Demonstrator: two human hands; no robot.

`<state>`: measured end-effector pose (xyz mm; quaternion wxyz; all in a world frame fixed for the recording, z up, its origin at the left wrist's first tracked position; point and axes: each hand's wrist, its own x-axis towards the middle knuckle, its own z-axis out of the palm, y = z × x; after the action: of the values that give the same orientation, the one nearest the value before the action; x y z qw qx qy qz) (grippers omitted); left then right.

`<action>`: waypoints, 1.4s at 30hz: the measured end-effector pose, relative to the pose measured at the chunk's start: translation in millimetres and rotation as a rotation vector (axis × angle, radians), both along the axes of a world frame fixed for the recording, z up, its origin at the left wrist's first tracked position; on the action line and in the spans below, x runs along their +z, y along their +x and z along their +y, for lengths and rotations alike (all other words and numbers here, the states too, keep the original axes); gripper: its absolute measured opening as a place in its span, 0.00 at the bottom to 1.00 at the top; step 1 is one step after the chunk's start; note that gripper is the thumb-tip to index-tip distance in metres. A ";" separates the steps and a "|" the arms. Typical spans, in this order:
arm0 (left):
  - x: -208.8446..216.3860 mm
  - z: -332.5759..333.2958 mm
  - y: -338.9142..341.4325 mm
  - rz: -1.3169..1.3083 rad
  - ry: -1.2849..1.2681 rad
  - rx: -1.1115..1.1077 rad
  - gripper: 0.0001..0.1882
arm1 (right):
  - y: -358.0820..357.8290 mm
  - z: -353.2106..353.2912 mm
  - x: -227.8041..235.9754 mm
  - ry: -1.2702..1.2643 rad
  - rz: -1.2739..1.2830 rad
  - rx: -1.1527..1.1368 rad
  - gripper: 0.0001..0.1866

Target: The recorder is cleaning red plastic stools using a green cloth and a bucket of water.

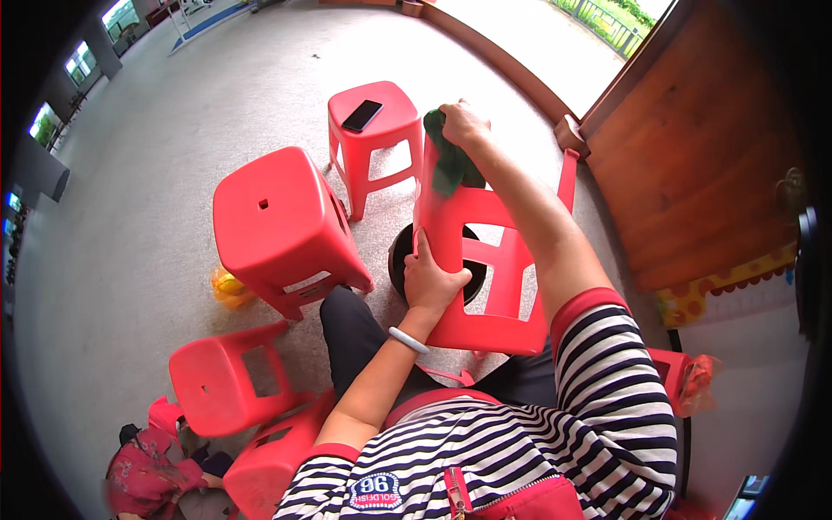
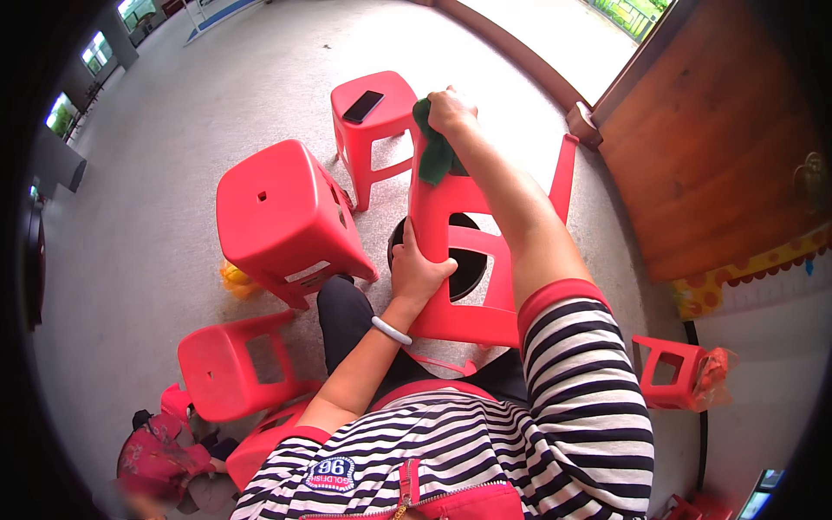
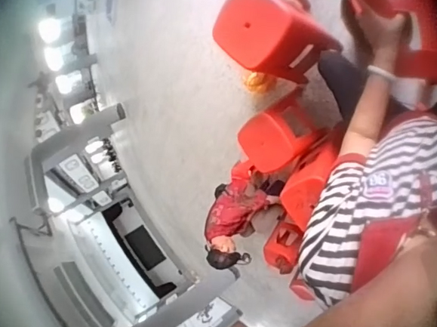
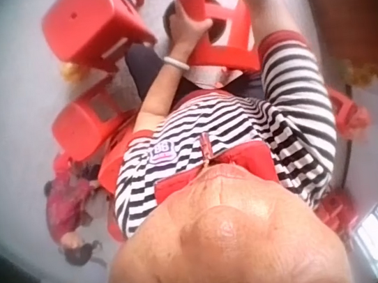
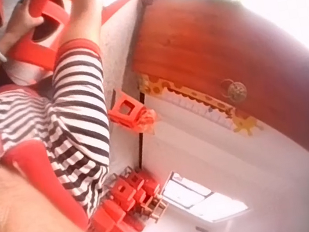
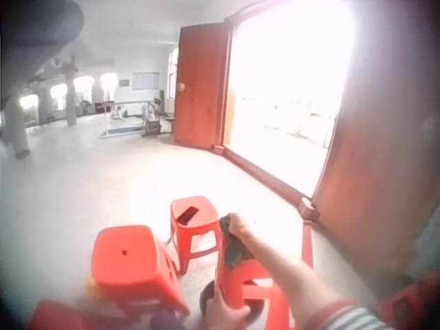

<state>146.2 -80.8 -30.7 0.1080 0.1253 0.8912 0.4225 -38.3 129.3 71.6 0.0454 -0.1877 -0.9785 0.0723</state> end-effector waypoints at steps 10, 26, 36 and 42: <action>5.6 -12.6 -2.1 -0.060 -0.022 -0.015 0.64 | 61.3 -19.1 2.2 -0.090 -0.088 0.196 0.22; 3.3 -6.6 -1.1 -0.066 0.003 0.012 0.64 | 67.9 -6.8 -20.5 -0.167 0.028 0.234 0.20; 4.9 -0.1 3.6 -0.027 -0.024 -0.001 0.64 | 42.7 -12.8 -21.2 0.059 0.113 0.135 0.19; 4.2 5.0 2.3 0.010 -0.027 0.000 0.64 | -6.3 -2.3 -19.4 0.071 0.117 -0.074 0.20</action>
<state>148.5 -75.9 -26.4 0.1050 0.1260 0.8973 0.4098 -44.7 126.9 52.2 0.1117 -0.2177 -0.9685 0.0466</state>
